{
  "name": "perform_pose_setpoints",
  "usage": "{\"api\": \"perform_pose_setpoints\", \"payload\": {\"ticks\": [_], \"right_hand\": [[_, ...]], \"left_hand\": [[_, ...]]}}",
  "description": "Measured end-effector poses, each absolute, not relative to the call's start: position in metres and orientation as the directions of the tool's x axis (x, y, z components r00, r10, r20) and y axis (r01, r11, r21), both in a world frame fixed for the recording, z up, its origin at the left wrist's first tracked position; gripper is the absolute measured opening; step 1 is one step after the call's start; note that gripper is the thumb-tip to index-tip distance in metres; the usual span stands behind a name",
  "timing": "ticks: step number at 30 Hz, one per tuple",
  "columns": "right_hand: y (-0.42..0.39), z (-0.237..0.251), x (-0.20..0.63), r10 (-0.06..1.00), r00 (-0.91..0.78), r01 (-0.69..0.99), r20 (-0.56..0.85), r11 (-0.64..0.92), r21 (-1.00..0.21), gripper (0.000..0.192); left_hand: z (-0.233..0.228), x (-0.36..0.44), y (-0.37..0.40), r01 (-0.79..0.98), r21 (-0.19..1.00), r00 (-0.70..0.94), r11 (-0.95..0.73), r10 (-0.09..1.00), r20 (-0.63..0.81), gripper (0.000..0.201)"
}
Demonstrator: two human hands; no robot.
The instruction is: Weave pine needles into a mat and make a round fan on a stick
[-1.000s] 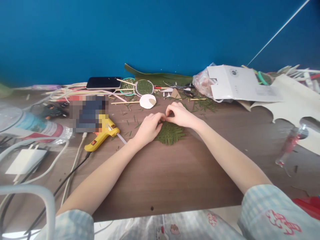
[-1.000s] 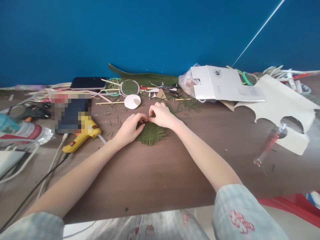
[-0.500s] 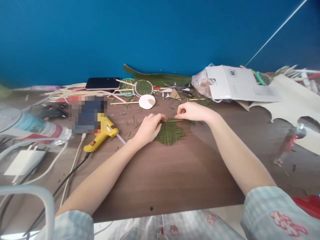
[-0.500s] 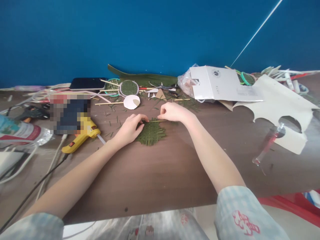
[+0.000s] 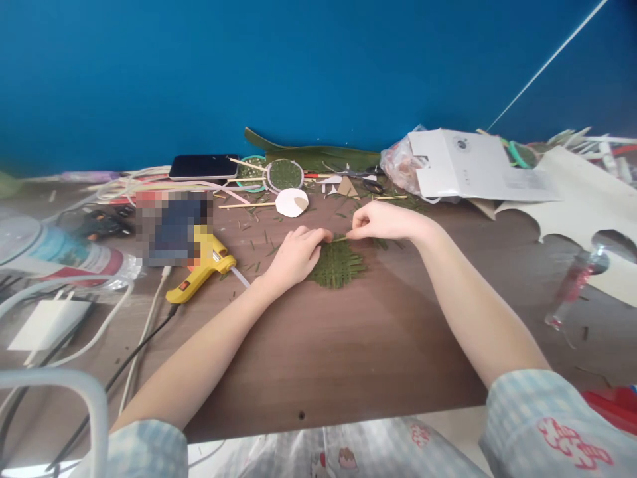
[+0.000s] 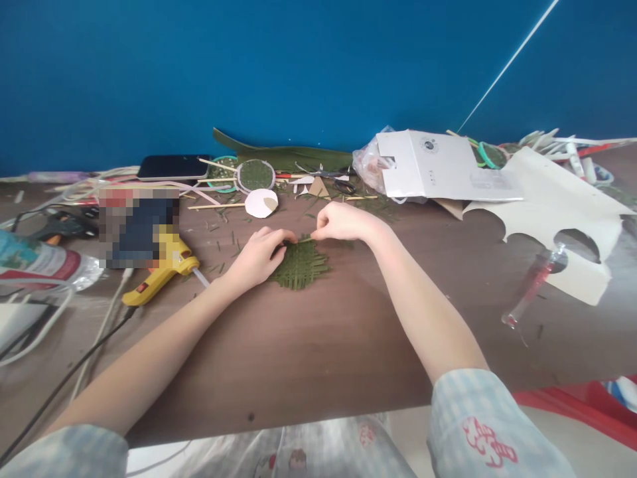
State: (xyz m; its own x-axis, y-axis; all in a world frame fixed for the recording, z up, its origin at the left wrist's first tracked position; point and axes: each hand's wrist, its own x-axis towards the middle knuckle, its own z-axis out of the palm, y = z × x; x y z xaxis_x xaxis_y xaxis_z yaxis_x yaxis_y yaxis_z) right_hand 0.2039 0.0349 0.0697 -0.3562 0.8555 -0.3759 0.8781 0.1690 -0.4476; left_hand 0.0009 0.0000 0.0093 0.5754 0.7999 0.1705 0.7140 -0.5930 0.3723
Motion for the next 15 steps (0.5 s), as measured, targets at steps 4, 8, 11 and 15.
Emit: {"api": "perform_pose_setpoints", "payload": {"ticks": [4, 8, 11, 15], "right_hand": [[0.031, 0.072, 0.196, 0.892, -0.374, 0.779, -0.254, 0.153, -0.607, 0.023], [0.027, 0.067, 0.183, 0.895, -0.390, 0.667, -0.218, 0.111, -0.736, 0.015], [0.025, 0.062, 0.176, 0.885, -0.431, 0.607, -0.177, 0.139, -0.782, 0.013], [0.024, 0.058, 0.172, 0.866, -0.486, 0.586, -0.117, 0.224, -0.779, 0.022]], "left_hand": [[0.010, 0.001, 0.000, 0.710, 0.369, 0.579, -0.600, 0.795, 0.179, 0.029], [0.009, 0.000, 0.000, 0.719, 0.381, 0.561, -0.582, 0.809, 0.178, 0.025], [0.009, 0.000, 0.001, 0.720, 0.395, 0.549, -0.570, 0.817, 0.179, 0.017], [0.008, 0.000, 0.002, 0.701, 0.440, 0.533, -0.562, 0.822, 0.200, 0.014]]}}
